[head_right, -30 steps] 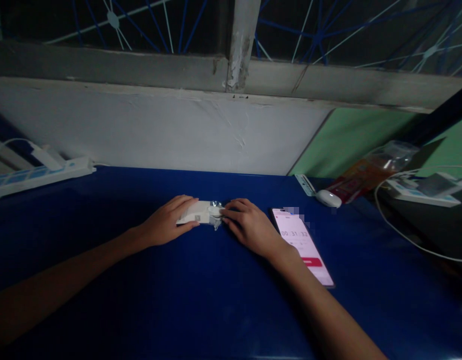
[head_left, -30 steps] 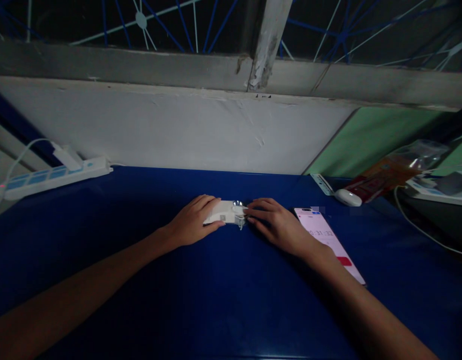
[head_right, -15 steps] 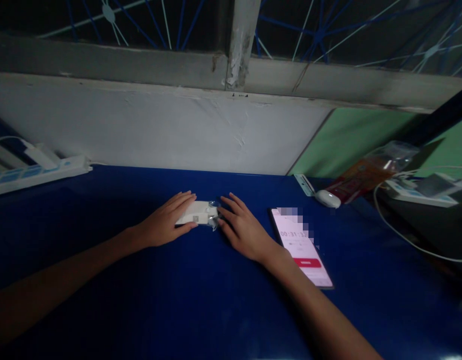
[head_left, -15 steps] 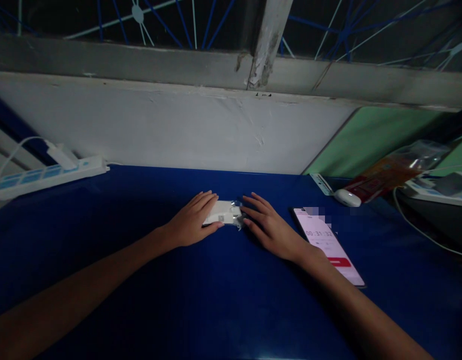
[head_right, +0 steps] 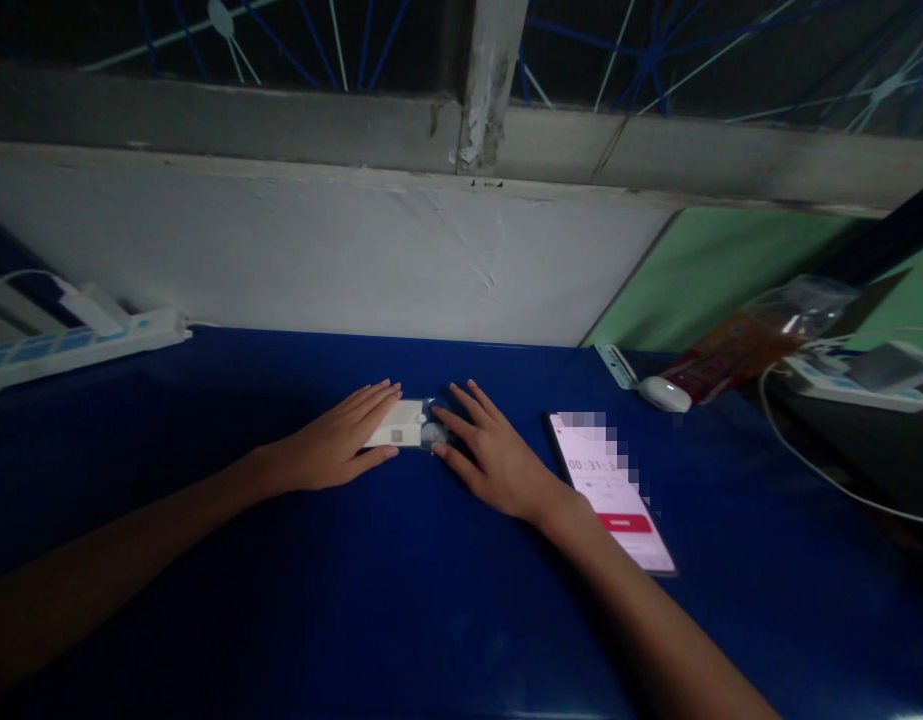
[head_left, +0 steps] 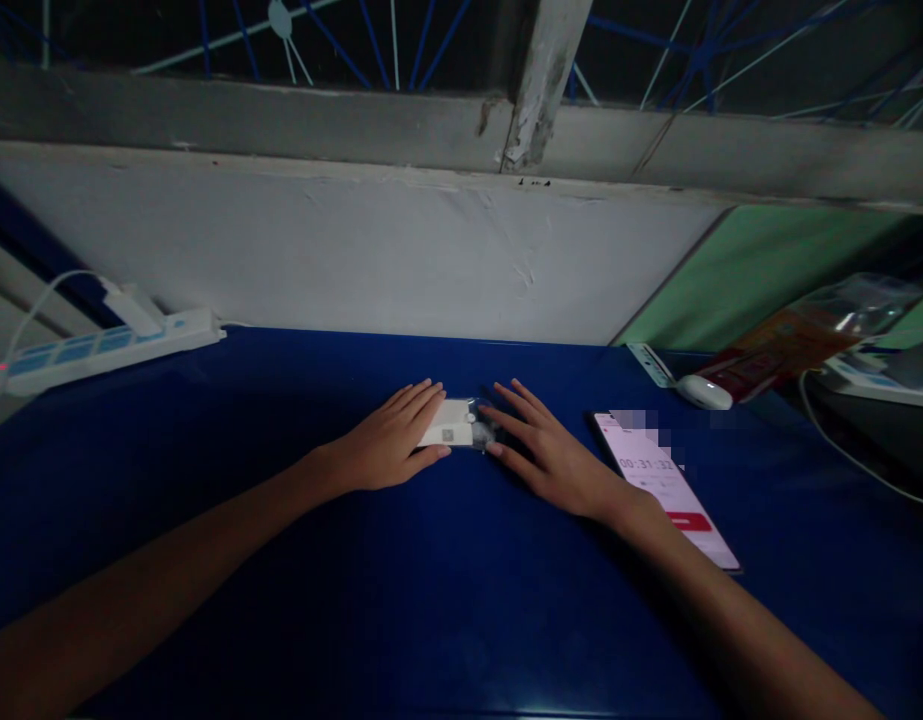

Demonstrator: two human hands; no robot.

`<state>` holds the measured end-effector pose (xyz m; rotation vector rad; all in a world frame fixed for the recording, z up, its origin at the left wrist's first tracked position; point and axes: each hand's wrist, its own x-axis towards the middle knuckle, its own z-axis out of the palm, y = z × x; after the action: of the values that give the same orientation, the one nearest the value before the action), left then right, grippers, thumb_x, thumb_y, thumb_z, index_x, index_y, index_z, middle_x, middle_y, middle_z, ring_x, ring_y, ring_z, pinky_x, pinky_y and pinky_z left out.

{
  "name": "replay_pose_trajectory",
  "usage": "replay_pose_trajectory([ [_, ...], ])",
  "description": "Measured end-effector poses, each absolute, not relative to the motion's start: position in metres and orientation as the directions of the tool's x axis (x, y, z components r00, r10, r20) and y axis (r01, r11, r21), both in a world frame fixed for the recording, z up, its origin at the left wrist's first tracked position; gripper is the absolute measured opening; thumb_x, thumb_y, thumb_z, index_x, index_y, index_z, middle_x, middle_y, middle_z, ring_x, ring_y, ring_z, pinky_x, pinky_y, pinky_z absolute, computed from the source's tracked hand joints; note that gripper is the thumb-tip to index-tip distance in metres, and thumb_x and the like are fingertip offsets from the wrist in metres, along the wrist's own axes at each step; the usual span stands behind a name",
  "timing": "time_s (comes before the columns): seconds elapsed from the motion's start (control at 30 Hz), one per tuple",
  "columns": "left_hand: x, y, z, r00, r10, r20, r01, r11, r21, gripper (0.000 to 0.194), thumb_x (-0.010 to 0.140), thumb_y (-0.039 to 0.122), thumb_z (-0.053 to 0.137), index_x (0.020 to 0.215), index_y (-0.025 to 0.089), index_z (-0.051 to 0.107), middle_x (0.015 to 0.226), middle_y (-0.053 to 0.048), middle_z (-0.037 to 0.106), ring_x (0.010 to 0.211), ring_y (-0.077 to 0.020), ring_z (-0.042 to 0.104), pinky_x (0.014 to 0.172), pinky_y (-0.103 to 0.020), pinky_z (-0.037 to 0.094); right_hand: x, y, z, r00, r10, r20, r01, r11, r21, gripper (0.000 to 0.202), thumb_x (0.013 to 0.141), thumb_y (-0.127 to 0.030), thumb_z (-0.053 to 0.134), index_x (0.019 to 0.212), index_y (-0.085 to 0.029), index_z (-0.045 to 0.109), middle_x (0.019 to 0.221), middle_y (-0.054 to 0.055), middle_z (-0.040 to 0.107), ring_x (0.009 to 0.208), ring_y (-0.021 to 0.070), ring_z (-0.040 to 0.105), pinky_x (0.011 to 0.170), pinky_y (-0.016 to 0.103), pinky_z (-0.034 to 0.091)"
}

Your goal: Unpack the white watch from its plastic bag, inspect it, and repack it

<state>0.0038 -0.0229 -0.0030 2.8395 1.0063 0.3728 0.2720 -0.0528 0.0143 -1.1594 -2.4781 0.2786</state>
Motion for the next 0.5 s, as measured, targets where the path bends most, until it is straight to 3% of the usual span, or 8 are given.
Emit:
replay_pose_trajectory([
  [0.2,0.000,-0.023,-0.002,0.772,0.609,0.179,0.583,-0.792,0.182,0.066,0.104,0.047,0.036,0.153,0.007,0.018,0.159,-0.023,0.025,0.150,-0.0306,0.020,0.121,-0.046,0.022,0.284,-0.043,0.018,-0.468,0.832,0.299,0.767,0.550,-0.330,0.042,0.100,-0.038,0.045,0.116,-0.009,0.071,0.137,0.021,0.060,0.142,0.0370,0.038,0.112,0.065,0.034],
  [0.27,0.000,-0.023,-0.003,0.769,0.612,0.184,0.584,-0.790,0.187,0.066,0.104,0.046,0.036,0.154,0.007,0.016,0.159,-0.022,0.024,0.150,-0.0302,0.019,0.121,-0.046,0.022,0.282,-0.044,0.019,-0.460,0.837,0.297,0.749,0.546,-0.376,0.040,0.099,-0.037,0.045,0.111,-0.012,0.074,0.133,0.020,0.063,0.139,0.0357,0.043,0.111,0.063,0.037],
  [0.4,0.002,-0.023,-0.004,0.756,0.631,0.173,0.602,-0.775,0.192,0.066,0.103,0.046,0.038,0.153,0.006,0.021,0.159,-0.023,0.024,0.150,-0.0302,0.019,0.122,-0.046,0.021,0.273,-0.050,0.022,-0.465,0.826,0.319,0.627,0.562,-0.540,0.037,0.099,-0.036,0.047,0.126,-0.019,0.066,0.133,0.012,0.065,0.134,0.0303,0.051,0.111,0.059,0.040],
  [0.5,0.003,-0.023,-0.003,0.749,0.642,0.166,0.612,-0.766,0.197,0.066,0.102,0.047,0.041,0.152,0.006,0.025,0.159,-0.022,0.025,0.150,-0.0299,0.019,0.122,-0.046,0.021,0.265,-0.054,0.023,-0.529,0.797,0.291,0.553,0.584,-0.594,0.042,0.100,-0.035,0.047,0.137,-0.020,0.057,0.139,0.011,0.061,0.138,0.0296,0.046,0.113,0.059,0.037],
])
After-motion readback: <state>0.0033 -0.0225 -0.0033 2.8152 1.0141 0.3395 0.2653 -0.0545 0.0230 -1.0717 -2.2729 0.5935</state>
